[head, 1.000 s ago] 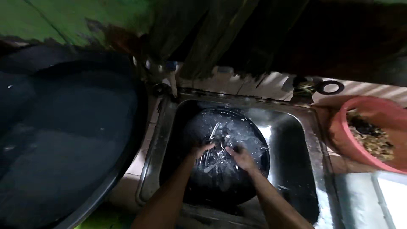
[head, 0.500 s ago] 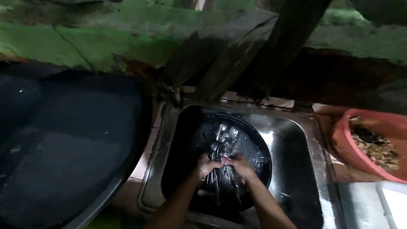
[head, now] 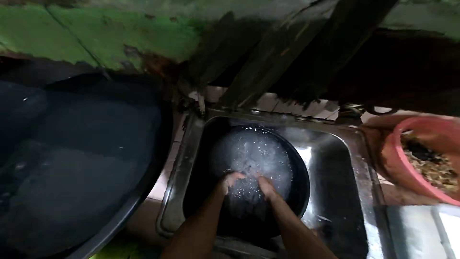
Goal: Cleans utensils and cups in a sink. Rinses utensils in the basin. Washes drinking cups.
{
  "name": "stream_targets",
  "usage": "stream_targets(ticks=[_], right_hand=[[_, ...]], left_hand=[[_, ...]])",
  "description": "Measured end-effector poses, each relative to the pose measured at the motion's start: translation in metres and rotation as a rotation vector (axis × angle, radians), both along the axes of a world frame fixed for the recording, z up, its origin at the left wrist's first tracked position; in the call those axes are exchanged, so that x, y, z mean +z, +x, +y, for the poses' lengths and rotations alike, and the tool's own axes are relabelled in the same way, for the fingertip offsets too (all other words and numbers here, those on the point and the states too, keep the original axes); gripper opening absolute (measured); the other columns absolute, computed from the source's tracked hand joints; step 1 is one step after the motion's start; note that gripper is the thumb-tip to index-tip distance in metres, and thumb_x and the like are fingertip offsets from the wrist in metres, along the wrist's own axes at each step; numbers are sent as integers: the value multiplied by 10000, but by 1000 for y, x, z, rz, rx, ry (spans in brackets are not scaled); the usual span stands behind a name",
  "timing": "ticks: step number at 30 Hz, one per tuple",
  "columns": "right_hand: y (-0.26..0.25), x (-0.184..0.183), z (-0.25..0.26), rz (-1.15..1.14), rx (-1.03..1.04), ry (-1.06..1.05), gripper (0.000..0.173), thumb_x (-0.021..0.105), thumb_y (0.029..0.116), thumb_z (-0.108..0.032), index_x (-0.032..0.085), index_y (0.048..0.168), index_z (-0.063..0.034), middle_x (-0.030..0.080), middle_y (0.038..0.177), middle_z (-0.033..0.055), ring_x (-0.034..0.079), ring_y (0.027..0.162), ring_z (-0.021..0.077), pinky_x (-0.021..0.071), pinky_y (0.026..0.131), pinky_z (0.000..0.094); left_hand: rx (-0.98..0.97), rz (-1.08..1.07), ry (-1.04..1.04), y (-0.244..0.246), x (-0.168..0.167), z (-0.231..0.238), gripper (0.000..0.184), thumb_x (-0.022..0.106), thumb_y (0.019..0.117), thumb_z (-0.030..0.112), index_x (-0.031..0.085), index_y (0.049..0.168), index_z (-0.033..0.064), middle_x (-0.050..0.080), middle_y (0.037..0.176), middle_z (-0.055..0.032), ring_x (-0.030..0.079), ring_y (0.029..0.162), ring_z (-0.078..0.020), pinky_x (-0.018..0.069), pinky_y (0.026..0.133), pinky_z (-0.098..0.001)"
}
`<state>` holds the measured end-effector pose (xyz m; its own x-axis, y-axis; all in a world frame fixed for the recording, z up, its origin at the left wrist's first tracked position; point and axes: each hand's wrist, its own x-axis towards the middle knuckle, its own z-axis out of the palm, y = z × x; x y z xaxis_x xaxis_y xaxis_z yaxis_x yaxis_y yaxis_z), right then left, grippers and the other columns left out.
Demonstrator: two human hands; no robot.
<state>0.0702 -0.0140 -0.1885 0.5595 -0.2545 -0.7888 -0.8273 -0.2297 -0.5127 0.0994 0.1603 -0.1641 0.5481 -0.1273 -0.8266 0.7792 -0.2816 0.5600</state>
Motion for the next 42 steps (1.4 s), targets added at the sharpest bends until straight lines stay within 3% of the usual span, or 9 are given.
stream_targets(ticks=[2,8,15,19,23,25,28,32,42], right_hand=[[-2,3,2,-30,-76,97,565,541,1057,-449,573,1382,12,587,1371,252,570,1271,355,467,1054,553],[-5,39,0,-356,-58,224,599,856,845,-222,588,1348,-39,706,1180,149,693,1084,242,590,950,465],[6,25,-34,-248,200,-14,734,766,921,-438,479,1488,-70,603,1401,180,579,1304,304,469,1107,530],[7,-5,-20,-130,169,-80,708,611,965,-617,640,1296,7,660,1267,248,626,1207,372,480,1054,584],[9,1,-1,-108,260,-26,451,470,1099,-244,526,1436,51,518,1471,277,482,1392,384,365,1171,537],[11,1,1,-183,191,127,485,466,1101,-297,482,1496,-15,517,1500,210,503,1387,307,415,1155,480],[14,15,11,-158,12,244,709,557,975,-647,589,1397,-78,634,1348,176,604,1241,304,504,1021,550],[15,41,9,-210,43,298,794,628,936,-636,430,1552,-177,533,1500,124,524,1356,284,460,1084,558],[14,119,-1,-313,16,370,677,624,954,-602,527,1458,-160,685,1233,112,667,1103,227,573,912,462]], left_hand=[[-10,-25,-32,-6,0,-5,427,684,997,249,615,1333,-6,617,1349,-212,581,1239,-308,472,1043,-484],[40,-271,-172,-15,18,0,587,882,775,83,616,1289,-15,712,1178,-147,690,1094,-195,572,982,-384],[-196,-144,227,14,18,13,676,840,857,350,593,1333,-61,619,1326,-268,588,1253,-379,463,1075,-554],[-7,-100,67,4,3,4,641,839,868,305,588,1359,-21,614,1357,-230,583,1261,-339,476,1064,-516],[135,18,-136,-12,-11,-3,423,614,1034,205,555,1387,-20,579,1393,-209,561,1250,-289,467,1043,-454],[149,25,-137,-16,-13,-4,411,543,1083,190,517,1425,-36,548,1436,-222,538,1293,-289,447,1082,-439],[121,-59,-91,-16,11,-9,529,792,882,239,614,1317,-2,650,1277,-201,620,1171,-292,517,992,-477],[119,-217,66,-20,40,-14,750,905,717,316,580,1309,-12,660,1205,-217,641,1128,-322,543,950,-522],[206,-441,-72,-26,110,-34,498,828,765,186,656,1203,22,708,1074,-150,674,1016,-245,552,895,-467]])
